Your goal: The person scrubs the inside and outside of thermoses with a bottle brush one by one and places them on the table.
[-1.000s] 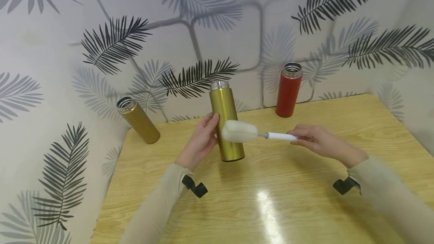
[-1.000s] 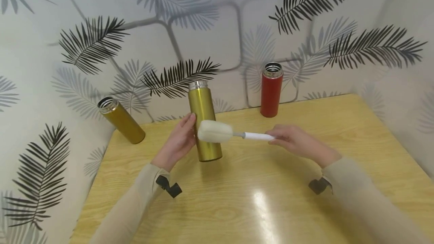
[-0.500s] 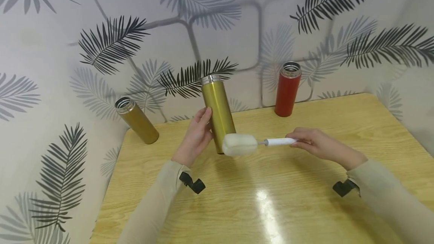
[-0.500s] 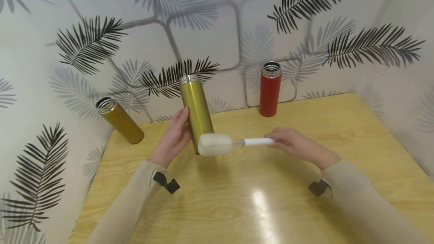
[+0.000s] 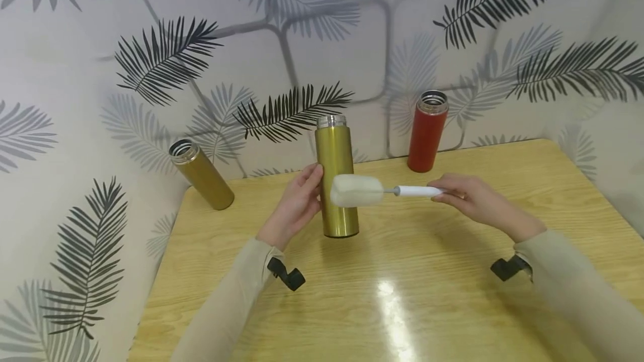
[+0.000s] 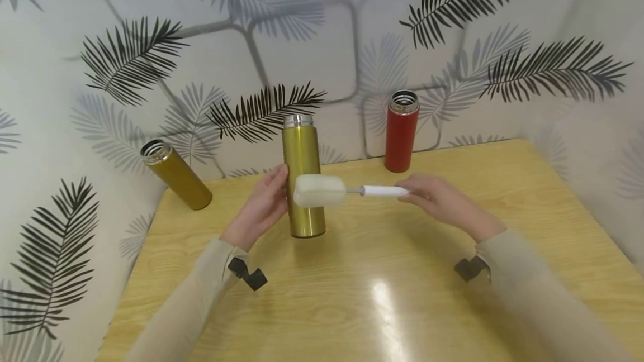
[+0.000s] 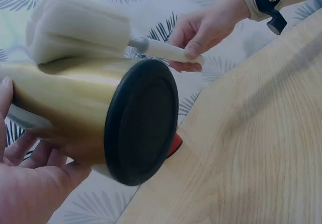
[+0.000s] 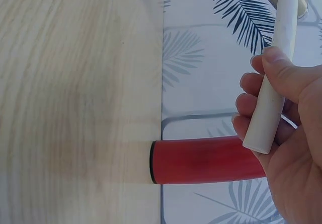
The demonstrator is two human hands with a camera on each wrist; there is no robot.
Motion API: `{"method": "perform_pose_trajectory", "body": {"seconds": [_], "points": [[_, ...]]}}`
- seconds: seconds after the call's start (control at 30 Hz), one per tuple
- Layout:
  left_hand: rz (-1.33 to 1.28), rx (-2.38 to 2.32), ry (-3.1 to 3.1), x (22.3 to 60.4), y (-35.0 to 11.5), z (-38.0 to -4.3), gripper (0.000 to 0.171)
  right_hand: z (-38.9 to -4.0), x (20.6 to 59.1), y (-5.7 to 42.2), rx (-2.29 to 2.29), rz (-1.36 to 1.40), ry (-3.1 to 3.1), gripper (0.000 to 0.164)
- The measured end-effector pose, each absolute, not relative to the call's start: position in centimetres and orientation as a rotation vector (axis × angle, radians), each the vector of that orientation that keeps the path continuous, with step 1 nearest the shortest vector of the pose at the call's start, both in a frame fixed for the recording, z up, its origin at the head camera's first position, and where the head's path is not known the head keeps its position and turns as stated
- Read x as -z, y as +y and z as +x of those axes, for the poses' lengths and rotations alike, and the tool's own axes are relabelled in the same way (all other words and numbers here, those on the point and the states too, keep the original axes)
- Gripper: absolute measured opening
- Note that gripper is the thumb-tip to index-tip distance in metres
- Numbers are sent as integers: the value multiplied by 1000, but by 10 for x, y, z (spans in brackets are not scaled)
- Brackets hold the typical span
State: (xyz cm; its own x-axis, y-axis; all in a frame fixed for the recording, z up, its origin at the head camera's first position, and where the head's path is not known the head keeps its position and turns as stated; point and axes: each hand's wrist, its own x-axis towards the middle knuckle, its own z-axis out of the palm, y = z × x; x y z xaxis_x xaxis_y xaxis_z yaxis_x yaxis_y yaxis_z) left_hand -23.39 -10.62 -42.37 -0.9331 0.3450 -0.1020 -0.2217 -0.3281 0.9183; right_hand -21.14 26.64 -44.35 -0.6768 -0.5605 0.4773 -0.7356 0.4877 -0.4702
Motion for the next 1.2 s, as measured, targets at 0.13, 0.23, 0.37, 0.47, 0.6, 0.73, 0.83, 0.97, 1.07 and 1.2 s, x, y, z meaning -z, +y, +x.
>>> {"method": "perform_pose_trajectory", "body": {"seconds": [0.13,0.23,0.37,0.47,0.6,0.73,0.83,0.97,1.07,1.2], "points": [[191,-2271,1565,425,-106,-233,28,-216,434,268,-939,1065,-2469,32],[236,-2246,1545,426,-105,-232,25,-218,428,269,-930,1015,-2475,32],[292,-2202,1520,429,-106,-230,26,-219,422,273,-903,958,-2503,31],[317,-2188,1488,432,-106,-229,27,-220,418,275,-888,924,-2513,32],[349,-2159,1492,434,-105,-227,58,-221,413,276,-881,902,-2506,33],[366,-2129,1563,434,-104,-227,97,-222,412,275,-887,889,-2500,32],[371,-2118,1577,434,-103,-226,102,-223,413,272,-895,904,-2491,32],[389,-2117,1551,434,-103,-225,76,-223,417,270,-907,951,-2484,31],[387,-2109,1547,432,-104,-224,58,-222,421,269,-933,991,-2476,31],[381,-2102,1569,431,-105,-225,53,-222,428,269,-963,1070,-2460,29]]}}
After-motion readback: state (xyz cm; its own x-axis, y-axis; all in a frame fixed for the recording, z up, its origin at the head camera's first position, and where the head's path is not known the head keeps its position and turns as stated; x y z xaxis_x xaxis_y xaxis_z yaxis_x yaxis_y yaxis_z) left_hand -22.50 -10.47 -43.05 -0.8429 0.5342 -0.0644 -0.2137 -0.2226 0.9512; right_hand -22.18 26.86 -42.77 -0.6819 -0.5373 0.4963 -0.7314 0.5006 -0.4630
